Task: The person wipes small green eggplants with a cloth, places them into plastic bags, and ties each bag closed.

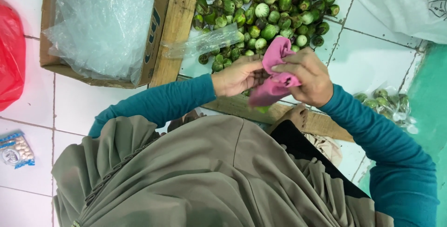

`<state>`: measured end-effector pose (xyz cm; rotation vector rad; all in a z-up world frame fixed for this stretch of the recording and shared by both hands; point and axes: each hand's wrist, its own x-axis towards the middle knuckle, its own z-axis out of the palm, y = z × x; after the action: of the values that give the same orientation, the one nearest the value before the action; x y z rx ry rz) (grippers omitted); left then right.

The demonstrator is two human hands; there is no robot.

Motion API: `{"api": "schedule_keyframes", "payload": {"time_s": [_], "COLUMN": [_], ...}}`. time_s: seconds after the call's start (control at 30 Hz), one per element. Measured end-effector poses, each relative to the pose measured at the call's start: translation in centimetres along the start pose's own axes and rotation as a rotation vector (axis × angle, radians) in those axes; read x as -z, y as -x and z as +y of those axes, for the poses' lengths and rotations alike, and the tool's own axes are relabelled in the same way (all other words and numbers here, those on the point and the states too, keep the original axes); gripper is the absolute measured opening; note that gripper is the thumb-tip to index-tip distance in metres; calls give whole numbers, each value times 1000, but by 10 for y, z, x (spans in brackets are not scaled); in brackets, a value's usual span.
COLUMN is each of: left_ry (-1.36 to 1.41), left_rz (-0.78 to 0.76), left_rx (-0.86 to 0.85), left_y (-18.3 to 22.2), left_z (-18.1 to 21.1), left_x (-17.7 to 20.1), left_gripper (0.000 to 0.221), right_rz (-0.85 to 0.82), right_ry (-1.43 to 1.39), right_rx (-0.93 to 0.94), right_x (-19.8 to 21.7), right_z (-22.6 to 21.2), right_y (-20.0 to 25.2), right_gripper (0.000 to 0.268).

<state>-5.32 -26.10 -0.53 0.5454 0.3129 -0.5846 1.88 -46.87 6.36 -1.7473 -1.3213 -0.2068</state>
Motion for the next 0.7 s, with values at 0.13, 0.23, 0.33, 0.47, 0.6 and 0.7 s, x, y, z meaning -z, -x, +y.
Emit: {"api": "schedule_keyframes", "payload": {"time_s": [0.13,0.23,0.33,0.47,0.6,0.7], "left_ry": [-30,-56,-67,-83,-97,-205], "left_rz": [62,12,-1,138,98,103], "left_rx": [-86,-127,-202,-231,-226,-171], "left_y": [4,8,11,10,6,4], "left_z": [19,33,47,51,25,30], "left_x": [-14,-18,-18,-11,-35,-26], "left_gripper": [27,34,42,45,48,49], "right_rz": [10,76,102,71,-157,-194], "right_ry": [-35,-87,-21,269,548,533], "right_rx": [-161,-220,-213,-33,79,-26], "right_x": [23,35,50,49,0,-11], "right_z": [2,5,6,2,2,-2], "right_y": [1,6,12,-12,-12,-3], "right_gripper": [30,25,31,38,50,48]}}
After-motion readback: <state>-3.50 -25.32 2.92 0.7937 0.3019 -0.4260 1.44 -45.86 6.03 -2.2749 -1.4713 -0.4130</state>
